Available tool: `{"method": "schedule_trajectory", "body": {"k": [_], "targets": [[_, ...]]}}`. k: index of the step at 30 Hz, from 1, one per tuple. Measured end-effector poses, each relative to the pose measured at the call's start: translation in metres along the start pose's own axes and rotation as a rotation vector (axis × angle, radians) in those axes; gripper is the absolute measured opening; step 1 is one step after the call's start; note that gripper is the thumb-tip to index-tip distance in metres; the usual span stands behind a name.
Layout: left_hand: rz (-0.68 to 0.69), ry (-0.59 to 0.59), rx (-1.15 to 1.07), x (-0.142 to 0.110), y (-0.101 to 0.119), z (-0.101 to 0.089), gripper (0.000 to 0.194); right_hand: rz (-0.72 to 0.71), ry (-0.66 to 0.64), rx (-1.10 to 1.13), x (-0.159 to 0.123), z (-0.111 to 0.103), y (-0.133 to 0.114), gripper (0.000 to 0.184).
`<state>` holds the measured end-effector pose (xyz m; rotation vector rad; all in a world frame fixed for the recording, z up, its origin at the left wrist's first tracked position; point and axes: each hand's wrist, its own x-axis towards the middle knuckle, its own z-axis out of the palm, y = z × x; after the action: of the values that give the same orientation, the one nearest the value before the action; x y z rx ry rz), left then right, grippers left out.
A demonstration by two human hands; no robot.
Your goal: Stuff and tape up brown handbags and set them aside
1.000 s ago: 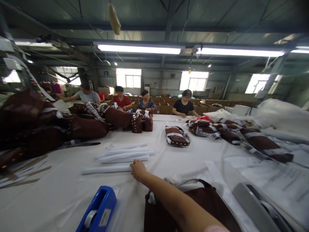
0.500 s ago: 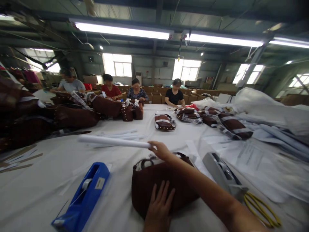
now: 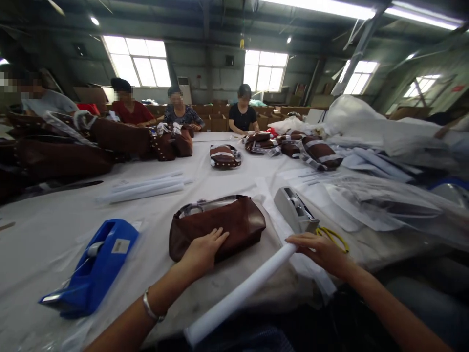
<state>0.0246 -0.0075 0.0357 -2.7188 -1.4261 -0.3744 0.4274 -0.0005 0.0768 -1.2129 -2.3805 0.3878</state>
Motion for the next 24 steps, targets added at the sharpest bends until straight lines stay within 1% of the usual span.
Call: {"method": "schedule_trajectory", "body": {"k": [1, 3, 6, 7, 9, 11, 13, 15, 17, 19, 20, 21, 22, 23, 24], "targets": [[0.012, -0.022, 0.003, 0.001, 0.0, -0.005, 0.079, -0.009, 0.004, -0.029, -0.004, 0.007, 0.0, 0.03], [0.016, -0.055, 0.009, 0.004, 0.001, -0.015, 0.072, -0.018, 0.037, -0.101, -0.001, 0.024, -0.005, 0.032], [-0.002, -0.11, 0.007, 0.007, 0.005, -0.027, 0.058, 0.009, 0.106, -0.231, 0.017, 0.053, -0.017, 0.035], [-0.006, -0.129, 0.007, 0.008, 0.006, -0.03, 0.058, 0.024, 0.122, -0.264, 0.024, 0.062, -0.02, 0.036], [-0.01, -0.155, 0.015, 0.008, 0.01, -0.033, 0.063, 0.057, 0.154, -0.297, 0.037, 0.077, -0.026, 0.036], [-0.017, -0.147, 0.039, 0.006, 0.014, -0.03, 0.073, 0.091, 0.191, -0.286, 0.047, 0.088, -0.029, 0.035], [-0.04, -0.105, 0.087, 0.002, 0.02, -0.02, 0.079, 0.12, 0.228, -0.262, 0.052, 0.096, -0.029, 0.035], [-0.066, -0.045, 0.148, -0.004, 0.024, -0.006, 0.076, 0.136, 0.256, -0.249, 0.053, 0.1, -0.029, 0.037], [-0.073, 0.006, 0.196, -0.008, 0.027, 0.008, 0.073, 0.163, 0.326, -0.202, 0.049, 0.104, -0.03, 0.037], [-0.07, 0.042, 0.22, -0.012, 0.028, 0.02, 0.076, 0.232, 0.462, -0.062, 0.042, 0.109, -0.034, 0.035], [-0.068, 0.057, 0.226, -0.014, 0.028, 0.024, 0.079, 0.291, 0.53, 0.058, 0.037, 0.111, -0.038, 0.034], [-0.066, 0.07, 0.228, -0.015, 0.027, 0.027, 0.081, 0.371, 0.57, 0.216, 0.032, 0.115, -0.043, 0.034], [-0.066, 0.082, 0.227, -0.016, 0.027, 0.03, 0.083, 0.468, 0.568, 0.407, 0.028, 0.118, -0.049, 0.034], [-0.064, 0.093, 0.224, -0.016, 0.026, 0.032, 0.083, 0.574, 0.525, 0.629, 0.025, 0.122, -0.055, 0.034], [-0.062, 0.102, 0.22, -0.017, 0.025, 0.033, 0.084, 0.674, 0.453, 0.867, 0.024, 0.125, -0.063, 0.036]]}}
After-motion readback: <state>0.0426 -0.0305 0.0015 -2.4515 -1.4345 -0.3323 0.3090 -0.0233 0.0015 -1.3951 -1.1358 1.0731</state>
